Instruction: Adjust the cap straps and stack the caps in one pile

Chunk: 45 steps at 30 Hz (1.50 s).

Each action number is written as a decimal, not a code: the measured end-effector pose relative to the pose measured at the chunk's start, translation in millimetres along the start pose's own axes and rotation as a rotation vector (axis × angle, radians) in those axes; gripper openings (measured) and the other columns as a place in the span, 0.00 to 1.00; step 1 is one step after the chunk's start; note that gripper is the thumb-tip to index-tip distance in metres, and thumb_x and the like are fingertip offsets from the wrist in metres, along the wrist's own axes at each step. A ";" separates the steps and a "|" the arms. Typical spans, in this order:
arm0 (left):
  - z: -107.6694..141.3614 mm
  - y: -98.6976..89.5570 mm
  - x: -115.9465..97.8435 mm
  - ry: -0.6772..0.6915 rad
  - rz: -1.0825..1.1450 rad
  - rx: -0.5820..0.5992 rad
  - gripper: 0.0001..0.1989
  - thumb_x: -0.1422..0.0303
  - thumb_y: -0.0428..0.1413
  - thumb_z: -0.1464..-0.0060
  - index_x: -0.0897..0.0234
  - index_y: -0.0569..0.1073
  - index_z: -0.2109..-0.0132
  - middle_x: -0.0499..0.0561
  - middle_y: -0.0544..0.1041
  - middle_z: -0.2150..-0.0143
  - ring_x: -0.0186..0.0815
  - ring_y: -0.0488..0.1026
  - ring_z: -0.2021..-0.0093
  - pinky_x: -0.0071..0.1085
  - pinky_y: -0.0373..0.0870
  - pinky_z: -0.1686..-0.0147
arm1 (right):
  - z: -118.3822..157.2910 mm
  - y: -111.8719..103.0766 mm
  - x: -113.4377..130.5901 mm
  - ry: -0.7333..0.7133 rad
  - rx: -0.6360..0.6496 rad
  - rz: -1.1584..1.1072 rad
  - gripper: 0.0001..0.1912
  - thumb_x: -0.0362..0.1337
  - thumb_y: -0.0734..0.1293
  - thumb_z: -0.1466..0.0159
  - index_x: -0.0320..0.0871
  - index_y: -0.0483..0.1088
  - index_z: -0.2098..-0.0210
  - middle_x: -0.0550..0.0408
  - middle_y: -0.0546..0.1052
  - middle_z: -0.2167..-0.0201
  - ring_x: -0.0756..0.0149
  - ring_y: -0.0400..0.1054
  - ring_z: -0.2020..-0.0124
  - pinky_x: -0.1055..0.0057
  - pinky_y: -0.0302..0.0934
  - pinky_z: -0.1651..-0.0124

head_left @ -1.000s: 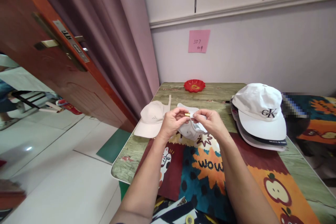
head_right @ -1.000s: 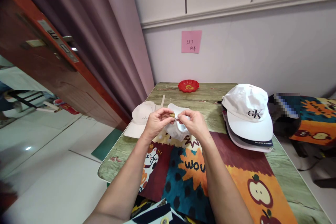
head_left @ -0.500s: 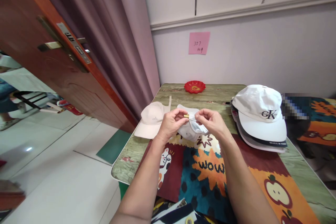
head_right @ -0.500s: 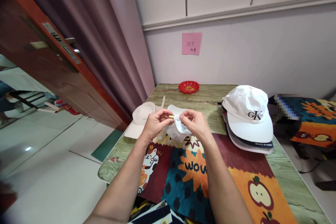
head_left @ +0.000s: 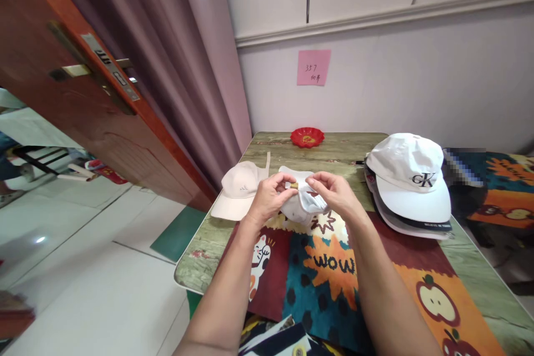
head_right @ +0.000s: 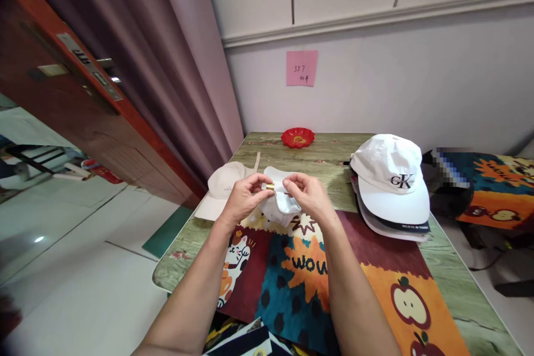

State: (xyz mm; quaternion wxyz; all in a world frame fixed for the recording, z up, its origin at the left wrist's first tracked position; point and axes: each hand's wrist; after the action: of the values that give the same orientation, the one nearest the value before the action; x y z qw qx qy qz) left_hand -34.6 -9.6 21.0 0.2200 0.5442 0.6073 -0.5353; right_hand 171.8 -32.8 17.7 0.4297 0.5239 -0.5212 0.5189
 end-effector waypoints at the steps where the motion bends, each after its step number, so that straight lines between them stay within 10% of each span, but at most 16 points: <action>1: 0.1 -1.3 2.6 -0.006 0.007 -0.007 0.12 0.64 0.65 0.47 0.64 0.77 0.57 0.45 0.71 0.71 0.29 0.65 0.73 0.25 0.63 0.72 | 0.4 -3.2 0.9 0.024 0.023 -0.019 0.19 0.52 0.70 0.39 0.41 0.75 0.62 0.53 0.77 0.71 0.65 0.69 0.71 0.73 0.59 0.71; 21: 1.2 -2.6 -9.4 0.090 -0.112 0.042 0.08 0.70 0.64 0.48 0.64 0.78 0.59 0.49 0.80 0.62 0.33 0.74 0.63 0.28 0.70 0.59 | -1.2 4.6 -4.3 0.014 0.047 0.017 0.17 0.49 0.71 0.42 0.40 0.74 0.70 0.60 0.65 0.79 0.73 0.54 0.78 0.73 0.47 0.76; 30: 2.9 -7.3 -5.0 0.048 -0.091 -0.021 0.08 0.69 0.64 0.48 0.64 0.78 0.59 0.50 0.81 0.60 0.36 0.77 0.59 0.29 0.72 0.59 | 0.2 -9.2 0.0 0.026 -0.006 0.070 0.27 0.59 0.63 0.35 0.41 0.78 0.63 0.52 0.76 0.70 0.64 0.65 0.71 0.69 0.56 0.69; 37: 2.5 -9.7 -3.4 0.033 -0.075 0.010 0.09 0.68 0.64 0.47 0.64 0.78 0.59 0.50 0.81 0.59 0.35 0.77 0.59 0.27 0.72 0.62 | 2.4 -13.8 0.7 0.080 0.216 0.003 0.21 0.54 0.72 0.41 0.40 0.75 0.64 0.55 0.73 0.72 0.68 0.63 0.73 0.71 0.54 0.71; 45: 3.2 -10.1 -5.6 0.075 -0.106 0.036 0.08 0.70 0.64 0.47 0.64 0.78 0.59 0.50 0.81 0.60 0.34 0.77 0.59 0.27 0.72 0.60 | -0.2 -5.4 -1.8 0.064 0.151 0.055 0.16 0.48 0.74 0.45 0.40 0.74 0.68 0.58 0.70 0.76 0.71 0.59 0.76 0.72 0.51 0.73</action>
State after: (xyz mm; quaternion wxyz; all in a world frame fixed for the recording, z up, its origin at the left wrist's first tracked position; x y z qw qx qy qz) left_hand -42.9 -13.1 28.9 0.1586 0.5346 0.6335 -0.5365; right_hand 177.3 -32.0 16.5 0.3910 0.5234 -0.4808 0.5848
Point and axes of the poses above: each hand's wrist, its own z-axis away from the middle knuckle, its own y-axis out of the palm, x = y × z
